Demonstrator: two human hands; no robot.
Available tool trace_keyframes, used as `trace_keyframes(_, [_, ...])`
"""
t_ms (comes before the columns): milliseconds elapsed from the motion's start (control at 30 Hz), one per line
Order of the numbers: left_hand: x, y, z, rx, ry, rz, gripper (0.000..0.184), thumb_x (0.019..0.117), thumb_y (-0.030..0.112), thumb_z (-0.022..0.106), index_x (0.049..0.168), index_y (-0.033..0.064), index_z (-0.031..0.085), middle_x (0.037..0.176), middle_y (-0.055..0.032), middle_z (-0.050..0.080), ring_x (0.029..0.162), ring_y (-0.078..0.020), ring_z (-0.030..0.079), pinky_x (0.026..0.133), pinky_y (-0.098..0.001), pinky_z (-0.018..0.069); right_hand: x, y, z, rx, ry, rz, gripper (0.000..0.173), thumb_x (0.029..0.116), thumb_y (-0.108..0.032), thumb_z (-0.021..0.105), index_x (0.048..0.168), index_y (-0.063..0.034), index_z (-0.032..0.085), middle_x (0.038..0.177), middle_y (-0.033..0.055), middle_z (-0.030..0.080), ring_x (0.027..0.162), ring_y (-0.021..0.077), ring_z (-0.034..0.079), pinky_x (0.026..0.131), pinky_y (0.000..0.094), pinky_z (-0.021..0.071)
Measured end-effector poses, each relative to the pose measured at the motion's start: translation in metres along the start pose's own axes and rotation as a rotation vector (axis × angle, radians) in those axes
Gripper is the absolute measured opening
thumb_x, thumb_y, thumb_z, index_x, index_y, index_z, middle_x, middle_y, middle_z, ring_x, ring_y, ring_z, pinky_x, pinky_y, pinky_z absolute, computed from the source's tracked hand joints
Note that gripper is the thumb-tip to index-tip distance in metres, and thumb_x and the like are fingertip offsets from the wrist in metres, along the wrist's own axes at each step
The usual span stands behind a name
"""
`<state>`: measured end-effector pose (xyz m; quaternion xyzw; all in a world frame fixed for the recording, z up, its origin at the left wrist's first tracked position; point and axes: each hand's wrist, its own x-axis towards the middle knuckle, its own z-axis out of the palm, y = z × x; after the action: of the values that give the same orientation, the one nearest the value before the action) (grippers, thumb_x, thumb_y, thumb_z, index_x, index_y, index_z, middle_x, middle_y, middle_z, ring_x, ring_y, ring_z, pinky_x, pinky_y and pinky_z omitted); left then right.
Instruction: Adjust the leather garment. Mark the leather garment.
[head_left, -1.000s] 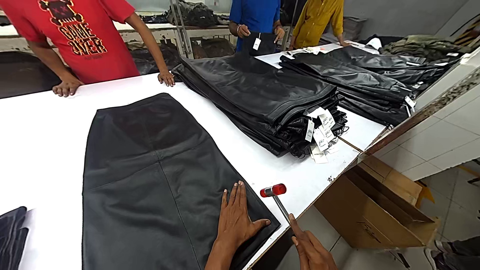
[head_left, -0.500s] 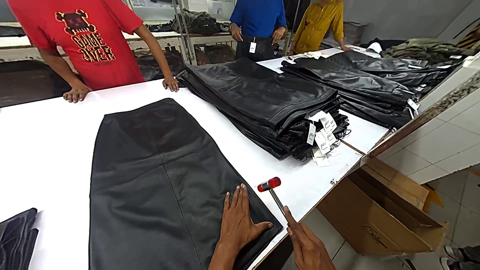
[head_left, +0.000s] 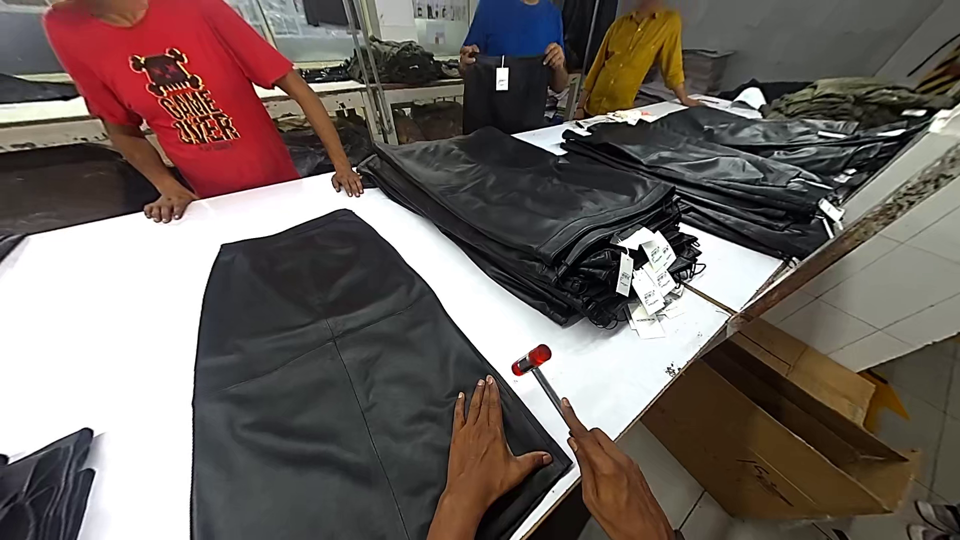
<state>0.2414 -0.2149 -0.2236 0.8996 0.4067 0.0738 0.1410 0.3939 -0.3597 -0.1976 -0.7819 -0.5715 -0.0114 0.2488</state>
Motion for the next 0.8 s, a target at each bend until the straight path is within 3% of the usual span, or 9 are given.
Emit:
trace_keyframes(67, [-0.002,0.001,0.001,0.011,-0.025,-0.005,0.144,0.0648,0.104,0.036,0.161,-0.0025,0.024,0.168,-0.0119,0.028,0.157,-0.0252,0.021,0.128,-0.054,0.0071,0.004,-0.002,-0.002,-0.044,-0.186,0.065,0.049,0.1082,-0.029,0.038,0.157,-0.0305,0.045,0.089,0.0119,0.064,0.062,0.0251,0.063,0.056,0.0413,0.0547])
trace_keyframes(100, [-0.004,0.001,0.002,0.008,-0.014,0.0,0.144,0.0645,0.104,0.037,0.16,-0.0027,0.025,0.168,-0.012,0.029,0.157,-0.0252,0.023,0.128,-0.0539,0.0078,0.005,-0.002,-0.001,-0.039,-0.198,0.084,0.049,0.1082,-0.029,0.038,0.157,-0.031,0.045,0.09,0.0126,0.065,0.064,0.026,0.064,0.058,0.0421,0.0552])
trace_keyframes(200, [0.001,0.0,0.001,-0.006,0.041,0.006,0.144,0.064,0.103,0.039,0.159,-0.004,0.029,0.166,-0.0131,0.033,0.155,-0.026,0.027,0.127,-0.0545,0.0106,0.012,-0.006,0.006,0.01,0.02,0.01,0.048,0.1069,-0.027,0.039,0.153,-0.0254,0.051,0.085,0.0085,0.063,0.056,0.0188,0.059,0.05,0.0353,0.0524])
trace_keyframes(333, [-0.002,0.0,0.005,-0.003,0.035,0.007,0.144,0.0639,0.103,0.039,0.159,-0.0041,0.028,0.166,-0.0126,0.033,0.155,-0.0256,0.027,0.127,-0.0539,0.0106,0.019,-0.013,0.004,-0.039,-0.275,0.134,0.05,0.1084,-0.029,0.038,0.158,-0.0332,0.041,0.097,0.0145,0.066,0.07,0.0291,0.066,0.063,0.0447,0.0561])
trace_keyframes(467, [-0.001,0.0,0.003,-0.002,0.067,0.01,0.144,0.063,0.104,0.04,0.158,-0.0046,0.031,0.164,-0.0139,0.036,0.154,-0.026,0.031,0.127,-0.0542,0.0135,-0.001,-0.005,0.002,0.038,0.026,0.009,0.047,0.1078,-0.027,0.039,0.153,-0.0243,0.051,0.083,0.0084,0.062,0.055,0.0193,0.059,0.049,0.0363,0.0523])
trace_keyframes(567, [-0.002,0.0,0.005,0.001,0.053,0.011,0.143,0.0636,0.104,0.039,0.158,-0.0035,0.031,0.164,-0.013,0.036,0.155,-0.0257,0.029,0.127,-0.0551,0.0114,-0.027,0.002,-0.01,0.019,-0.148,0.053,0.048,0.1079,-0.028,0.04,0.155,-0.0275,0.048,0.086,0.0118,0.064,0.059,0.025,0.062,0.052,0.0416,0.0544])
trace_keyframes(633, [-0.001,0.001,0.005,-0.01,0.067,0.02,0.144,0.0633,0.103,0.041,0.159,-0.0038,0.03,0.164,-0.0135,0.037,0.154,-0.0261,0.03,0.127,-0.0561,0.0113,-0.038,0.004,-0.022,0.062,-0.142,0.07,0.046,0.1089,-0.028,0.042,0.154,-0.0239,0.049,0.092,0.0136,0.067,0.063,0.0255,0.065,0.056,0.0423,0.0565])
trace_keyframes(700, [-0.001,0.002,0.003,-0.011,0.056,0.006,0.145,0.0627,0.104,0.041,0.159,-0.0037,0.028,0.165,-0.0133,0.036,0.155,-0.0265,0.028,0.127,-0.0554,0.0111,-0.046,-0.001,-0.035,0.095,-0.099,0.059,0.046,0.109,-0.025,0.043,0.155,-0.0187,0.049,0.091,0.0129,0.065,0.06,0.0227,0.061,0.052,0.0386,0.0535])
trace_keyframes(800, [-0.002,0.001,0.005,-0.005,0.06,0.009,0.145,0.0624,0.104,0.041,0.16,-0.0025,0.027,0.165,-0.0125,0.034,0.155,-0.0258,0.028,0.127,-0.054,0.0123,-0.059,0.001,-0.037,0.061,-0.222,0.115,0.047,0.1096,-0.029,0.042,0.156,-0.026,0.046,0.089,0.0139,0.064,0.06,0.0258,0.062,0.053,0.0422,0.0539])
